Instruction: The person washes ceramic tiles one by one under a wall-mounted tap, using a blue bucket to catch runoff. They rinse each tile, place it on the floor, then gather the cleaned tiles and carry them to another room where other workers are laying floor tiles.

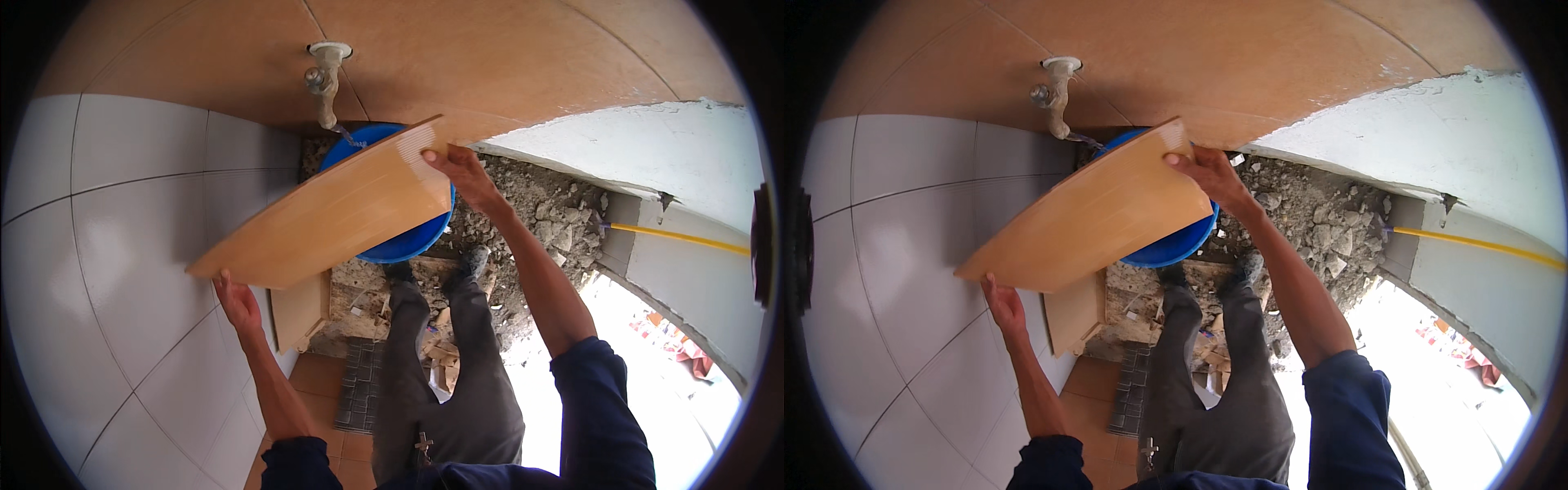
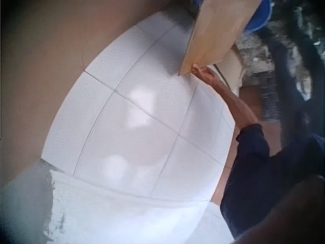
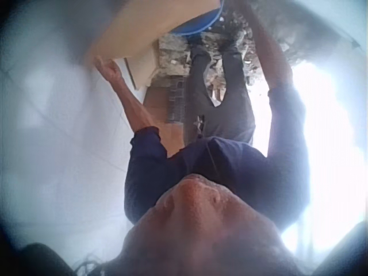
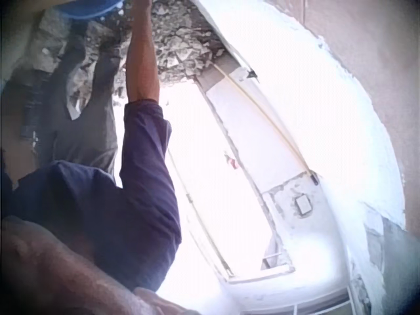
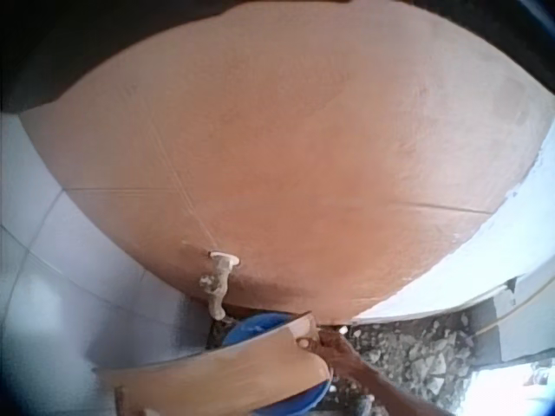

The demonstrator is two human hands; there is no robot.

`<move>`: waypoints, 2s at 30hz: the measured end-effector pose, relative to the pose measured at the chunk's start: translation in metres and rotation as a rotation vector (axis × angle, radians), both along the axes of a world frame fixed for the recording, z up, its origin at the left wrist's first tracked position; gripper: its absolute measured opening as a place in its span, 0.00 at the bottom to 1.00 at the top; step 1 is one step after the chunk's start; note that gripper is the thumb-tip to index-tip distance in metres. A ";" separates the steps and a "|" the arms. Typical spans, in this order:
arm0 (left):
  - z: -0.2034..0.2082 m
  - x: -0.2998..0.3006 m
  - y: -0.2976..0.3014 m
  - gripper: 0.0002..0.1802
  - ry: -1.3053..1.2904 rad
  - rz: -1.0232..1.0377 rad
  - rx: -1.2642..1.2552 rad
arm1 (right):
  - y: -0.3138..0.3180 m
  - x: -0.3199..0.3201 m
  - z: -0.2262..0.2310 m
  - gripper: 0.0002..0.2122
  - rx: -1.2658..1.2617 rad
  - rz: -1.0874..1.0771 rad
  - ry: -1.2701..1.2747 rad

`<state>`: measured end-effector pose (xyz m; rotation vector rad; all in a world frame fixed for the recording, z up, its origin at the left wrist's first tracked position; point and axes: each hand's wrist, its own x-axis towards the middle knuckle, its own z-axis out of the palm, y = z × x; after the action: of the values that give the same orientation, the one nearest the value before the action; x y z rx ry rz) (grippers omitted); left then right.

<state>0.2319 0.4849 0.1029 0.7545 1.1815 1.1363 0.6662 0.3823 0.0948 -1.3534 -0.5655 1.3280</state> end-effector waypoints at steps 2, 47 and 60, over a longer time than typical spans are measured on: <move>-0.002 0.016 0.015 0.28 0.026 -0.031 -0.037 | -0.015 0.008 -0.010 0.19 -0.009 -0.036 -0.005; -0.031 0.217 0.042 0.23 -0.195 -0.392 -0.110 | -0.171 0.091 0.021 0.22 -0.082 -0.530 -0.065; -0.042 0.243 0.019 0.34 0.101 -0.415 -0.284 | -0.227 0.093 0.062 0.32 -0.222 -0.534 -0.032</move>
<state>0.4745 0.5044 0.0610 0.7965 1.1712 0.5794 0.7592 0.1551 0.1563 -1.5704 -0.0589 0.9476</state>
